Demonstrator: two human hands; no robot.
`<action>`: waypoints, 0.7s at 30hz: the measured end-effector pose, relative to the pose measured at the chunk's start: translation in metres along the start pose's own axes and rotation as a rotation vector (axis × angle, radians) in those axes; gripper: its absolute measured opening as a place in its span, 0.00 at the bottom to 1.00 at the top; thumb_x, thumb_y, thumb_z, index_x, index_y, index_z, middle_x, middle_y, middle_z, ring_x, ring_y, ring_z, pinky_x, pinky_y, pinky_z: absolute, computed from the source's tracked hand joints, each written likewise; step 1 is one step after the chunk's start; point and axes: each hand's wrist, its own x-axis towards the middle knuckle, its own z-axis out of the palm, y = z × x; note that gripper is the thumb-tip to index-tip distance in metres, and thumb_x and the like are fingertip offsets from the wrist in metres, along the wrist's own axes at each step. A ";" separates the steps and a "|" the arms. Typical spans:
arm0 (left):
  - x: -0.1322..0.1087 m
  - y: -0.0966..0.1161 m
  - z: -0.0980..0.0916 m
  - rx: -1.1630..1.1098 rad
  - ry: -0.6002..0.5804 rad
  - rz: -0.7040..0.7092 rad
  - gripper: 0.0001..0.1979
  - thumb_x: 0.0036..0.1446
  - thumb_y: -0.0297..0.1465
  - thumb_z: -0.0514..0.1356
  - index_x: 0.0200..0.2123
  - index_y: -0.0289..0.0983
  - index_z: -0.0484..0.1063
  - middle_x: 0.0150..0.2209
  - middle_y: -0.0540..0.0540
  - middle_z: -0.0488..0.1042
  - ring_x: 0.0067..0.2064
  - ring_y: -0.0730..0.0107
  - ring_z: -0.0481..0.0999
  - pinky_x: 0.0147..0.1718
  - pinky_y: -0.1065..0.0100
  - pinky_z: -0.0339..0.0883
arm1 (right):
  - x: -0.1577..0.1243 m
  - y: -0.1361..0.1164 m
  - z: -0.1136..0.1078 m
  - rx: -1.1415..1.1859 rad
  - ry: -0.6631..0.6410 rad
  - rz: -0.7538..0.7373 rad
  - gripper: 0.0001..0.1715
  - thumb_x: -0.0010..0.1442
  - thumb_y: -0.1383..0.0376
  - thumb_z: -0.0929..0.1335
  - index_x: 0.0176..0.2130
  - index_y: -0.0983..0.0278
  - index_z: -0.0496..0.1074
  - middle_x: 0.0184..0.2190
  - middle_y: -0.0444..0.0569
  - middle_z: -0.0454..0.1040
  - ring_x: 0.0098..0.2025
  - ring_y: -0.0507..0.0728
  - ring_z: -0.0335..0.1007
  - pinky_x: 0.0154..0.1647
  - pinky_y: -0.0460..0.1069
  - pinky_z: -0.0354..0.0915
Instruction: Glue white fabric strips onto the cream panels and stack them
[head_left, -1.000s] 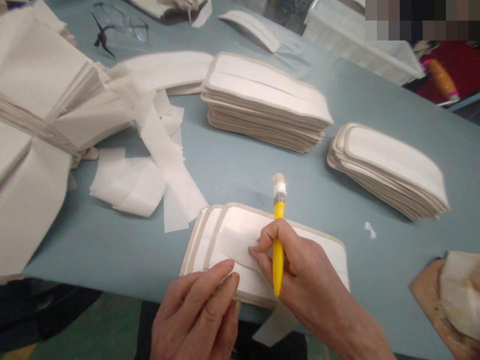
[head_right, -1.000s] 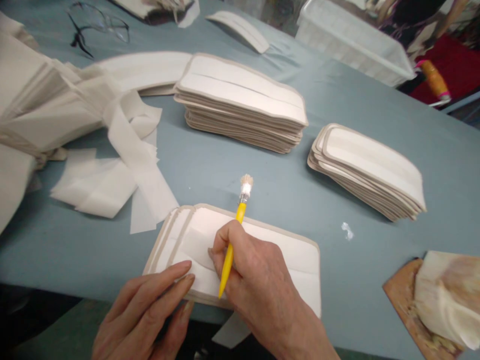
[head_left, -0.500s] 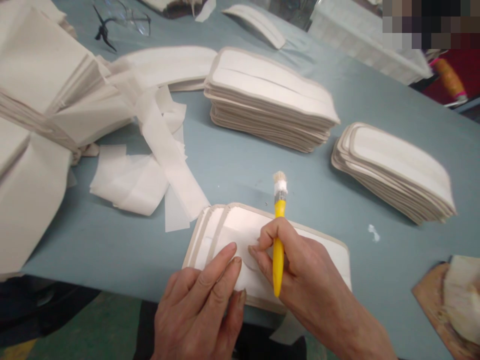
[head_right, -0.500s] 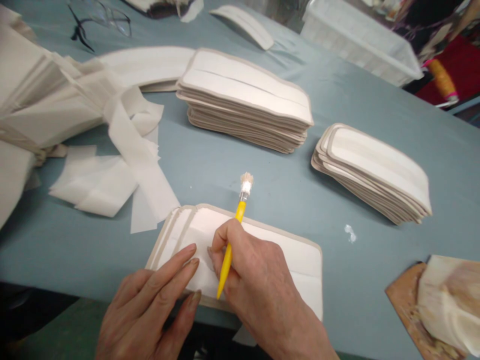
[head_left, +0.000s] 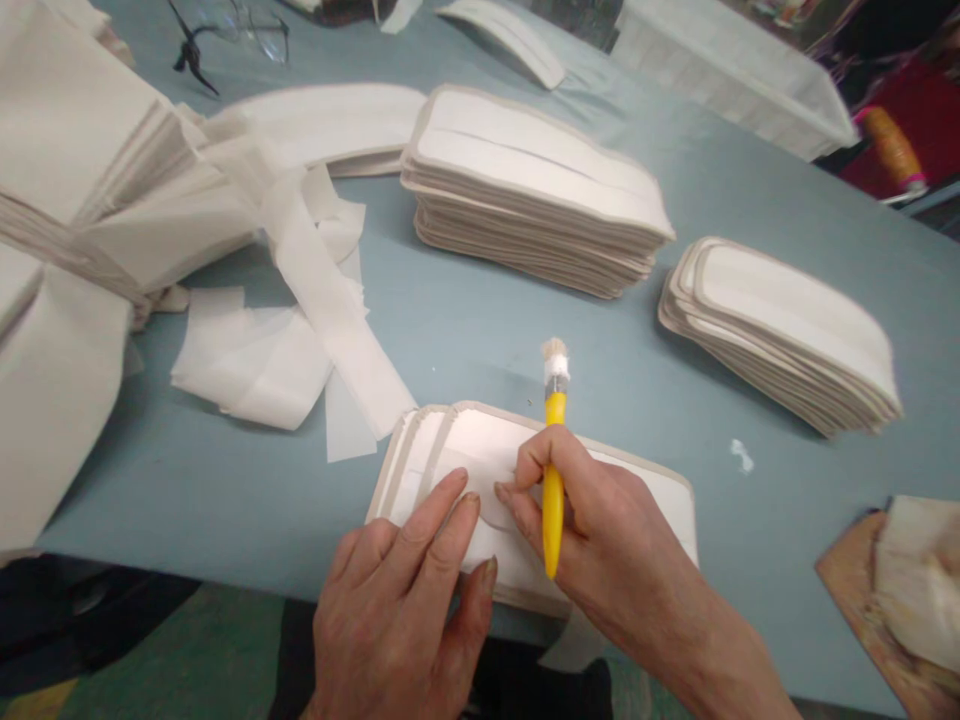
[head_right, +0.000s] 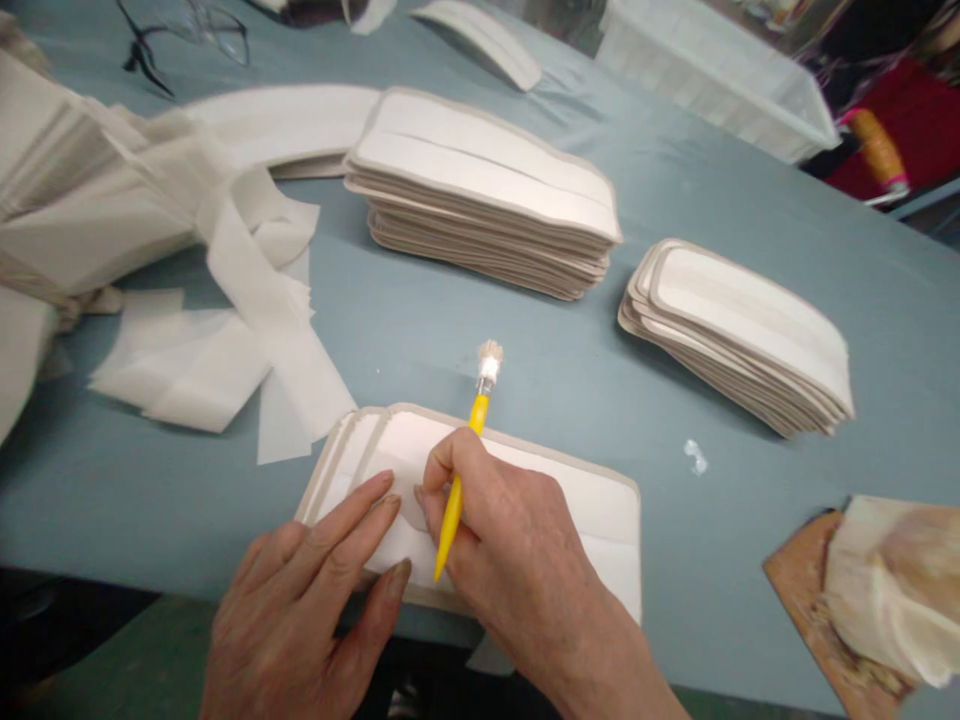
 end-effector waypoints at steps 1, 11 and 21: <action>0.000 0.000 0.000 0.008 -0.005 -0.005 0.15 0.68 0.28 0.61 0.56 0.33 0.74 0.59 0.42 0.80 0.39 0.62 0.74 0.40 0.58 0.63 | 0.000 -0.001 0.000 0.002 -0.004 0.007 0.11 0.63 0.73 0.66 0.36 0.57 0.63 0.21 0.33 0.66 0.20 0.50 0.60 0.23 0.43 0.53; 0.001 -0.003 -0.005 0.090 -0.029 0.017 0.14 0.68 0.30 0.62 0.55 0.33 0.75 0.59 0.42 0.80 0.37 0.61 0.73 0.38 0.57 0.61 | 0.003 -0.001 0.002 0.023 0.006 0.011 0.10 0.64 0.71 0.67 0.36 0.57 0.62 0.22 0.33 0.67 0.20 0.51 0.59 0.24 0.44 0.52; 0.002 -0.006 -0.002 0.160 -0.042 0.062 0.15 0.68 0.30 0.62 0.55 0.32 0.75 0.60 0.39 0.79 0.37 0.58 0.73 0.38 0.56 0.61 | -0.005 0.001 -0.003 -0.045 0.043 -0.008 0.13 0.63 0.73 0.69 0.36 0.57 0.62 0.22 0.35 0.69 0.21 0.52 0.63 0.24 0.45 0.50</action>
